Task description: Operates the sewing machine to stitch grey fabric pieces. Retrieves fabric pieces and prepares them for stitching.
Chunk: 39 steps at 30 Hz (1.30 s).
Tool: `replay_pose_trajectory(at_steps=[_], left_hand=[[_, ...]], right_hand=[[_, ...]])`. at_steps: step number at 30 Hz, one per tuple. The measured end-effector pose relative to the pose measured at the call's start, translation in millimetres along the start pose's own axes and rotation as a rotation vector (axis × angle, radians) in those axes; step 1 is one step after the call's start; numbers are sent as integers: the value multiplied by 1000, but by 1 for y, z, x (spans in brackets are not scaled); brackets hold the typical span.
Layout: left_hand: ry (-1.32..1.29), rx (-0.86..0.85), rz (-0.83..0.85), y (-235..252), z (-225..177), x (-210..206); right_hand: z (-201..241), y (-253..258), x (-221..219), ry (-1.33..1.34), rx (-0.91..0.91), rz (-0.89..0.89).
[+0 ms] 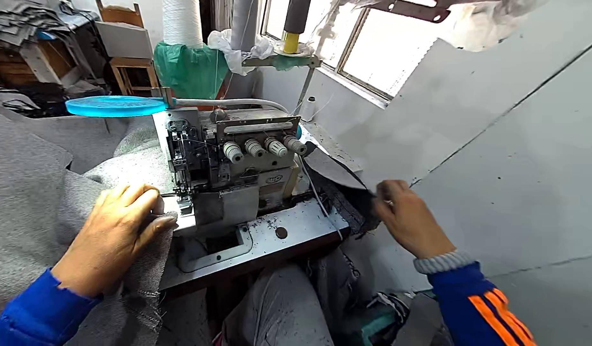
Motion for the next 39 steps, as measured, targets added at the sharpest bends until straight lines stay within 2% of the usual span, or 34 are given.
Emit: replay_pose_trajectory(at_steps=[3,5,8,10,13,16,20,23,25,29,34,37,39], left_hand=[[-160,46,80,8,8,3],[-366,173,228,18,21,5],[-621,316,446,31,27,10],[-620,279,469,37,25,18],[-711,276,409,38,15,34],[-806,399,299,36,1,55],[-754,354,74,37,-17,84],[-704,278,-16,36,-26,85],[-674,265,-7,35,-24,80],[-747,349,24,32,-19,72],[-766,509,-63,31,-14,73],[-709,444,-73,45,-24,85],[-645,369,-44,53,-32,81]], right_hand=[[18,-1,15,-159,-64,-79],[43,-3,27,-170,-61,-97],[98,-13,53,-54,63,-140],[130,-18,60,110,160,-205],[175,-18,40,558,108,-138],[226,-31,-12,969,27,-86],[287,-67,-70,1059,-9,-183],[312,-76,-82,1244,-78,-163],[319,-76,-81,1379,-127,-158],[322,-74,-82,1459,-156,-172],[323,-77,-87,1580,-184,-67],[329,-98,-94,1427,22,52],[333,-121,-106,1350,41,89]])
Point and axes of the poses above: each hand's wrist, its own y-axis towards the middle knuckle, its own x-axis out of the back of the hand, z = x × y, the point moved 6 cm from there along y, towards the middle knuckle, and after that the axes turned 15 degrees about -z, right-handed, at the moved point
